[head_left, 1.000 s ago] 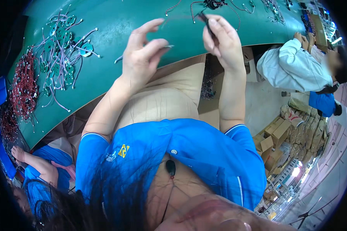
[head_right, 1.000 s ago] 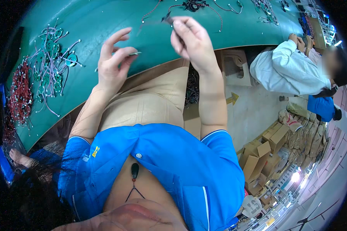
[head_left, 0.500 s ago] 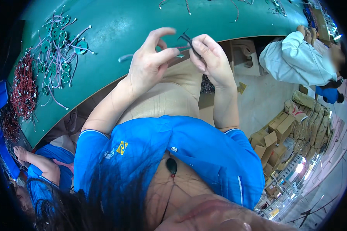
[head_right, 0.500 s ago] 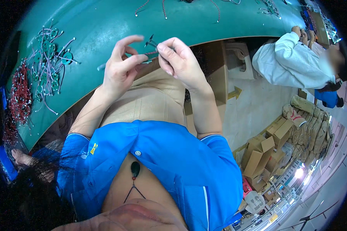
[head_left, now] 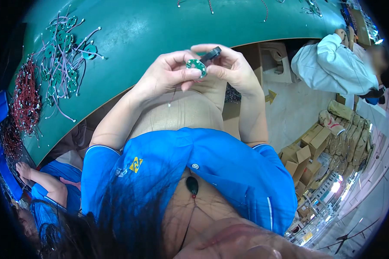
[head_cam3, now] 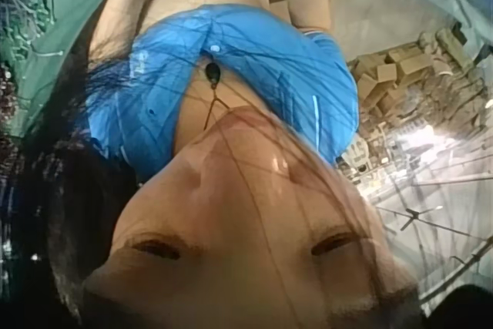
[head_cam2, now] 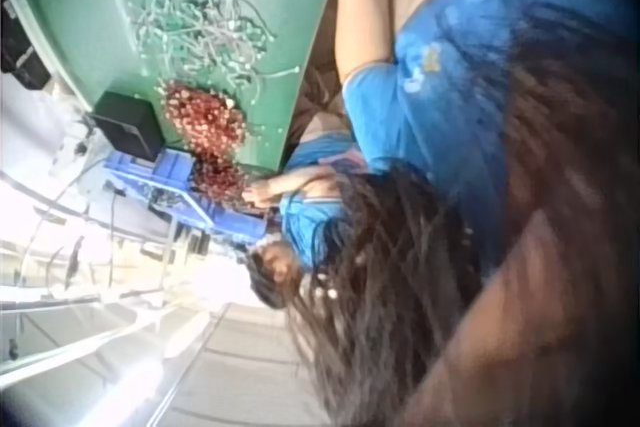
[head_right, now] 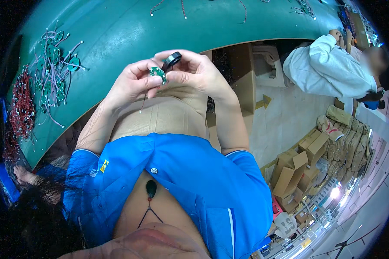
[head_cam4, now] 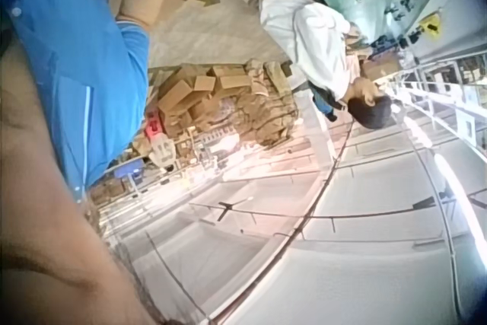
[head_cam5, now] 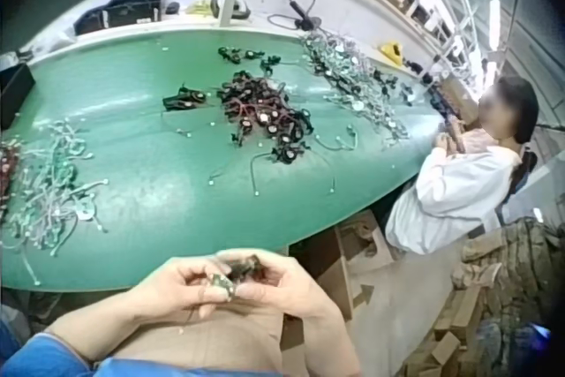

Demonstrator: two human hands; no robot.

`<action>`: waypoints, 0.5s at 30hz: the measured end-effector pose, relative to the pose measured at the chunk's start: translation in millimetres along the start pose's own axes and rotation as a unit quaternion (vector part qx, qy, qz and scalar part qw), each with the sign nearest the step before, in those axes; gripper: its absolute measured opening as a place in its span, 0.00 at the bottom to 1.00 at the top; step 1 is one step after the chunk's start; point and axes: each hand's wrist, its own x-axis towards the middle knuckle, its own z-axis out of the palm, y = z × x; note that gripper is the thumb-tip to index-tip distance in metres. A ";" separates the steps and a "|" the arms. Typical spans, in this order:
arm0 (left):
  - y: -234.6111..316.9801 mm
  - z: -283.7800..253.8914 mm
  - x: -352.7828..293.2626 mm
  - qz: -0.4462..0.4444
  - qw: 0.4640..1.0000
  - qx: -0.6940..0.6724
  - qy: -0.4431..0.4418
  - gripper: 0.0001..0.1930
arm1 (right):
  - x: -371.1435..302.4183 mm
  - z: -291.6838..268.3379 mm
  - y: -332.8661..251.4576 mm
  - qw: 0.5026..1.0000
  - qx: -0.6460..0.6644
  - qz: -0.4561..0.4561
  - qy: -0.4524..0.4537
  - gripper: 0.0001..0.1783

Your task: Assembling small electronic cooling fans and circuit boards at a manual assembly station.

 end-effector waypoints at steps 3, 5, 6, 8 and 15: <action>-5.4 -2.2 0.7 -0.102 0.970 -0.206 -0.080 0.03 | 0.2 -1.0 4.6 0.998 0.016 0.019 -0.053 0.21; -17.5 -1.7 10.2 0.079 0.995 0.001 0.057 0.03 | 2.5 5.0 4.3 0.999 0.003 -0.008 0.037 0.17; -22.8 -1.3 14.4 0.168 0.972 0.106 0.124 0.04 | 3.3 8.0 3.6 0.996 -0.004 -0.022 0.082 0.16; -22.8 -1.5 15.1 0.252 0.926 0.209 0.188 0.05 | 2.8 9.3 1.0 0.991 -0.011 -0.035 0.127 0.14; -6.8 3.8 -0.9 0.107 0.974 0.028 0.199 0.10 | -13.7 6.3 -24.9 0.959 0.021 -0.077 0.272 0.06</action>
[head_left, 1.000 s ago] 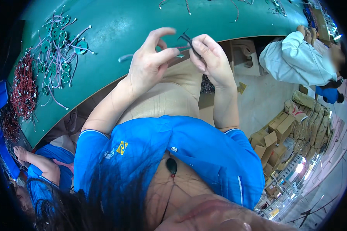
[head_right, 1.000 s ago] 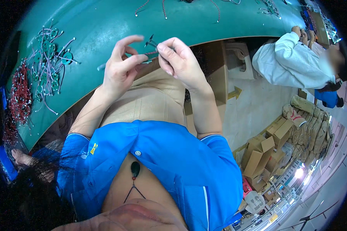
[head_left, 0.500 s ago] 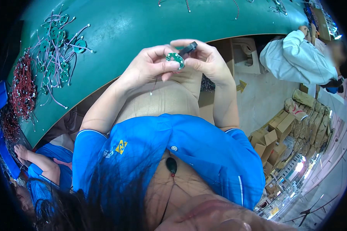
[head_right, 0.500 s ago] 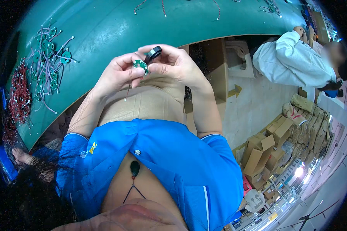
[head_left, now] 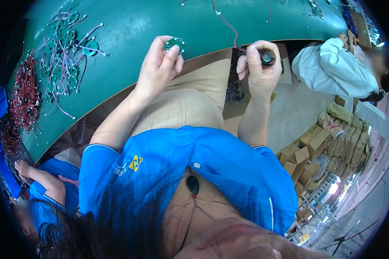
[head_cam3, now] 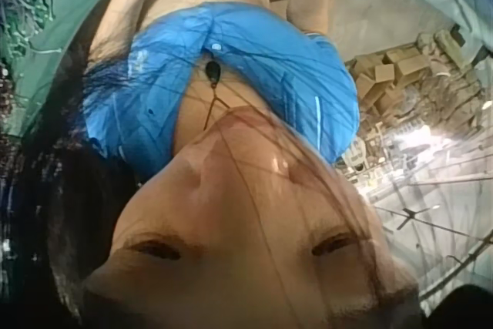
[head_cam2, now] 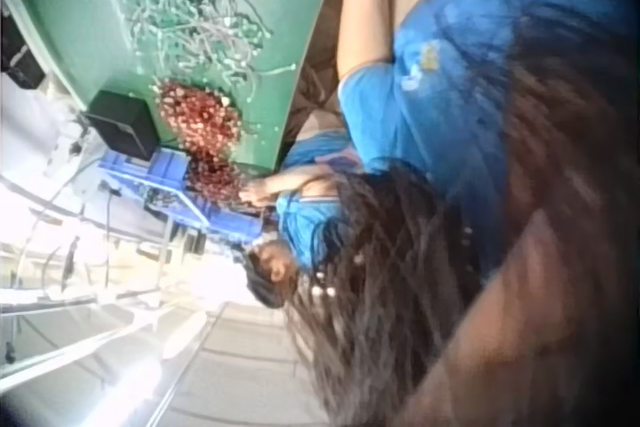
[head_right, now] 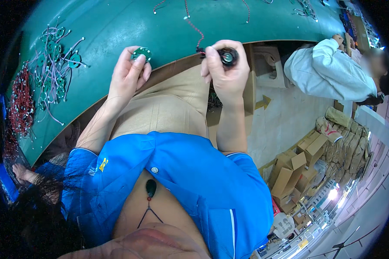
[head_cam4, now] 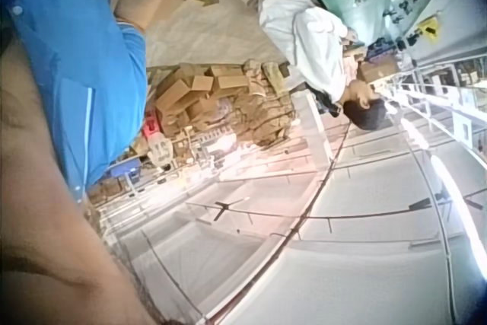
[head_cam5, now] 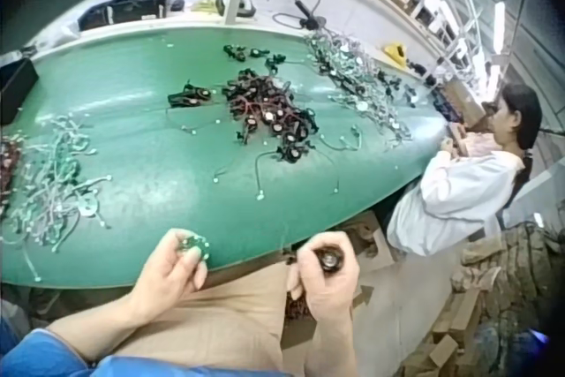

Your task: Assembling small electronic cooling fans and circuit boards at a manual assembly station.

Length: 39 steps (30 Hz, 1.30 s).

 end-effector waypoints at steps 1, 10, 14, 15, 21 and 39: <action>-1.9 1.0 -0.8 -0.010 1.000 0.015 -0.008 0.11 | -1.4 0.3 -3.9 1.000 0.023 -0.010 0.010 0.06; 3.3 3.8 -1.5 -0.070 0.995 0.015 -0.062 0.15 | -22.2 6.0 -18.9 0.998 0.054 -0.015 -0.042 0.07; 1.7 4.9 -2.1 -0.049 0.997 0.043 -0.044 0.16 | -25.2 7.7 -17.3 0.996 -0.022 -0.053 -0.068 0.09; 0.8 5.2 -2.4 -0.041 0.997 0.057 -0.038 0.17 | -25.3 7.8 -15.0 0.991 -0.063 -0.082 -0.086 0.09; -4.1 5.8 -1.6 -0.016 0.994 0.111 -0.020 0.20 | -24.7 10.8 -9.8 0.969 -0.161 -0.128 -0.135 0.10; -0.1 9.3 -3.0 0.000 0.983 0.181 -0.019 0.21 | -11.8 16.9 8.2 0.976 -0.159 -0.058 -0.140 0.09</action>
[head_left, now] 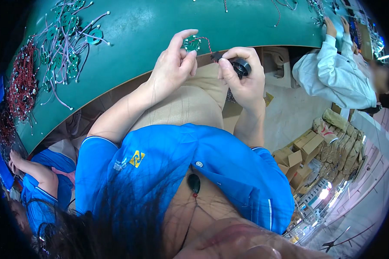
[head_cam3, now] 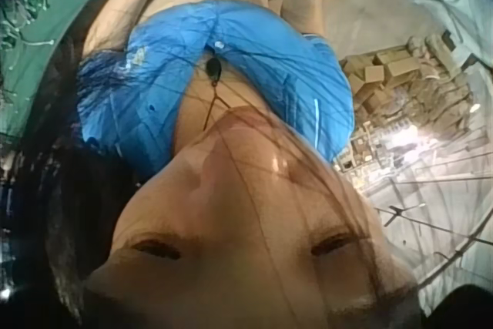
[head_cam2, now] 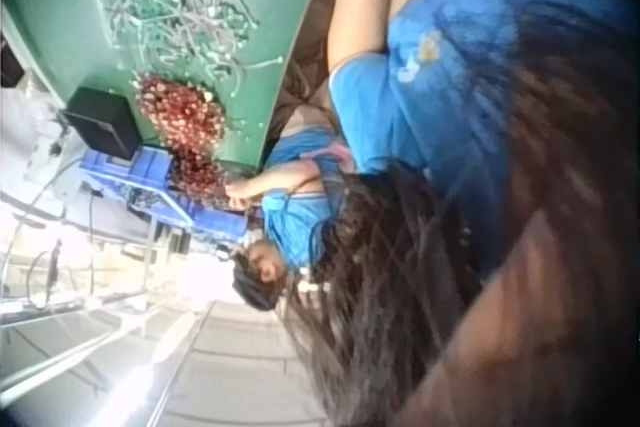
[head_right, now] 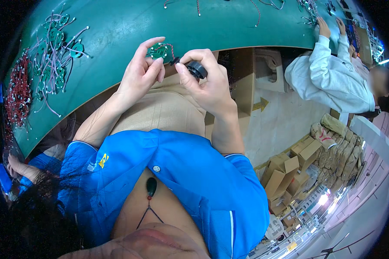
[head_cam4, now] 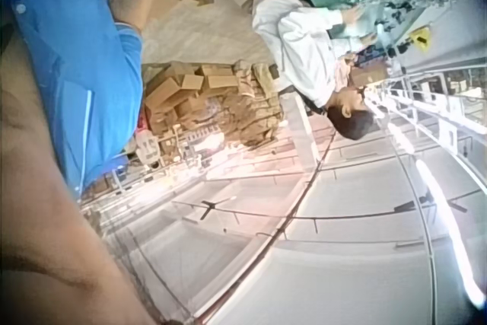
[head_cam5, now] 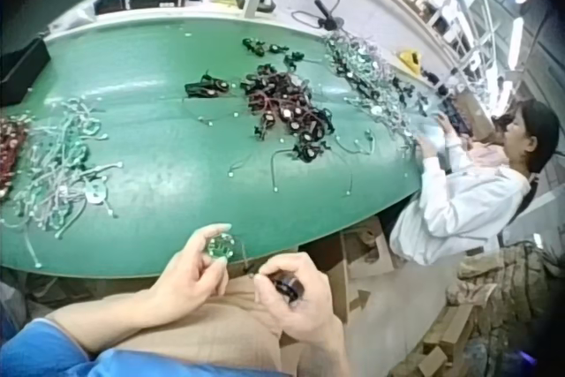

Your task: Assembling small electronic cooling fans and circuit boards at a manual assembly station.

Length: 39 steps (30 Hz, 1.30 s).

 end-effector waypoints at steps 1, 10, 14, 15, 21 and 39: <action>-0.1 -0.7 0.2 0.004 1.000 -0.006 -0.001 0.20 | -0.2 -1.9 1.4 1.000 0.003 -0.006 -0.011 0.09; -9.3 -1.1 0.9 0.019 0.999 -0.036 0.011 0.16 | 10.9 2.1 5.3 0.987 0.016 -0.038 0.157 0.10; -9.3 0.5 0.4 0.030 1.000 0.000 0.000 0.15 | 12.3 5.0 9.6 0.974 0.004 -0.093 0.208 0.11; -7.6 1.3 0.4 0.030 0.999 -0.007 0.016 0.15 | 10.1 3.8 8.5 0.978 -0.026 -0.099 0.182 0.12; -12.3 1.4 4.2 0.042 0.996 -0.030 0.070 0.17 | -0.4 -1.6 -1.1 0.988 -0.064 -0.089 0.112 0.14; -5.6 -1.2 3.5 0.030 0.997 0.016 0.067 0.23 | -7.7 4.7 -16.1 0.974 -0.140 -0.173 0.047 0.21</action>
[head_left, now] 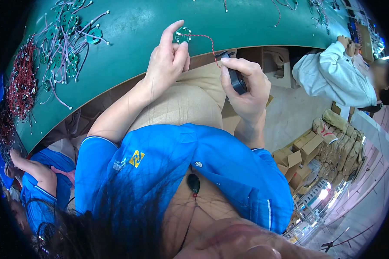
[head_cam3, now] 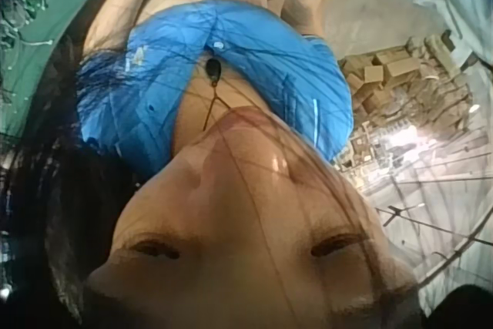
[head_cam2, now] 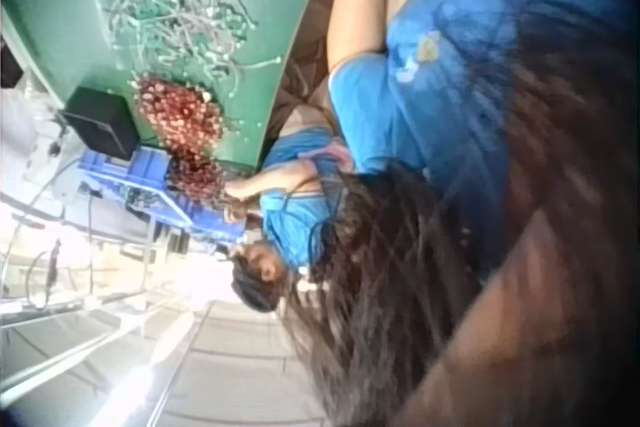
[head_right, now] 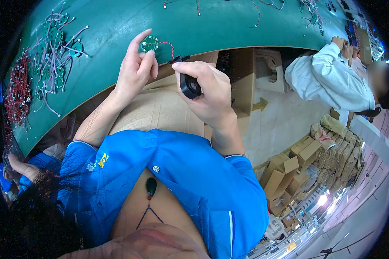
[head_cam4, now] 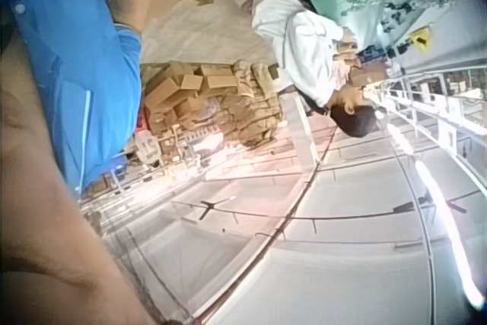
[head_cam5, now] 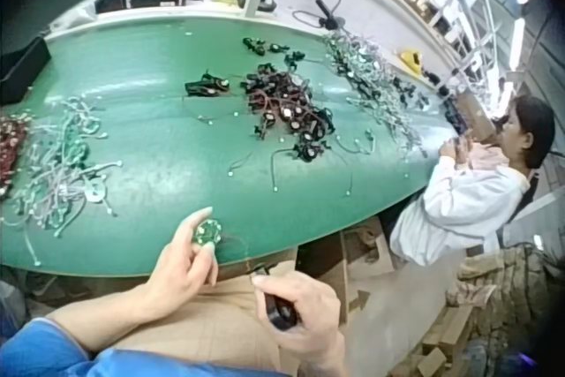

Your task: Assembling small electronic cooling fans and circuit boards at a manual assembly station.

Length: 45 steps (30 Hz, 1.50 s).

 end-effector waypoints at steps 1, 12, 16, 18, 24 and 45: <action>-0.4 -0.1 0.1 0.000 1.000 0.002 0.001 0.24 | 0.4 0.1 0.4 1.000 -0.006 -0.004 -0.003 0.22; -2.6 -3.7 2.3 0.003 1.000 0.006 0.009 0.24 | 2.6 0.0 3.4 0.999 -0.034 -0.022 -0.031 0.23; -0.8 -3.7 1.3 0.004 1.000 0.002 0.010 0.24 | 4.0 0.5 2.4 0.998 -0.036 -0.020 -0.043 0.22; 0.6 -2.2 0.8 0.012 1.000 0.011 0.007 0.24 | 4.9 2.2 2.2 0.998 -0.030 -0.023 -0.045 0.22; 7.1 -1.2 -1.9 0.013 0.999 0.024 -0.017 0.24 | 8.8 10.2 7.0 0.999 -0.014 -0.007 -0.038 0.21; 0.1 2.0 -1.1 0.041 0.999 0.019 -0.011 0.21 | 8.0 13.2 20.9 0.948 0.232 0.208 -0.070 0.10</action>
